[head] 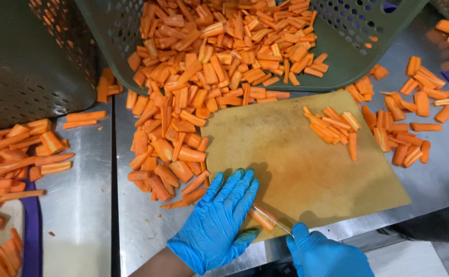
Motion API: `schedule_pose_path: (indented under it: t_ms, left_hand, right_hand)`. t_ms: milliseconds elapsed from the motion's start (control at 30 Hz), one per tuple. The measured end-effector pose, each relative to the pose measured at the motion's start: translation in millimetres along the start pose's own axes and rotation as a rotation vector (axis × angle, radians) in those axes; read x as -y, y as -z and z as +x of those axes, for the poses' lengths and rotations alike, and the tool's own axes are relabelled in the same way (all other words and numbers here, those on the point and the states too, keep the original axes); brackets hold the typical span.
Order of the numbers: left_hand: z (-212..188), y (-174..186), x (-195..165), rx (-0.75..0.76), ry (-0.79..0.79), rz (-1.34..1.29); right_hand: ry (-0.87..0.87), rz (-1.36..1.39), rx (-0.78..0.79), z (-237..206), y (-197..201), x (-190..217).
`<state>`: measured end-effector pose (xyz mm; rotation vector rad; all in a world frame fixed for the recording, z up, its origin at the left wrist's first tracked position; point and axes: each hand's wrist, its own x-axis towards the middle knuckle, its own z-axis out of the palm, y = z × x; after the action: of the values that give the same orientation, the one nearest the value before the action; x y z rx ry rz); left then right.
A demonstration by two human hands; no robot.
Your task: The person repeatedly slices carrot sticks into smaller pieces on a cutting board using a knife. The cut pieces accumulate on the board and are periodically moved into a nearby basket.
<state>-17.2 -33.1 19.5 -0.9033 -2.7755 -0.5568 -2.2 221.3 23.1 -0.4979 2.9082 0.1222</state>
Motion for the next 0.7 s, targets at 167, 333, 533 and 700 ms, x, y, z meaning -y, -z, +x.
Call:
schedule_pose_path:
  t_ms: [167, 333, 533, 700]
  left_hand:
    - [0, -8, -3, 0.033, 0.054, -0.016]
    - [-3, -11, -10, 0.023, 0.117, -0.035]
    - [-1, -6, -10, -0.035, 0.135, -0.023]
    - [-4, 0, -13, -0.076, 0.165, 0.017]
  right_hand:
    - [0.036, 0.121, -0.137, 4, -11, -9]
    - [-0.013, 0.062, 0.256, 11, -26, -11]
    - [0.118, 0.011, 0.126, 23, -14, -9]
    - [0.004, 0.051, 0.104, 15, 1, 8]
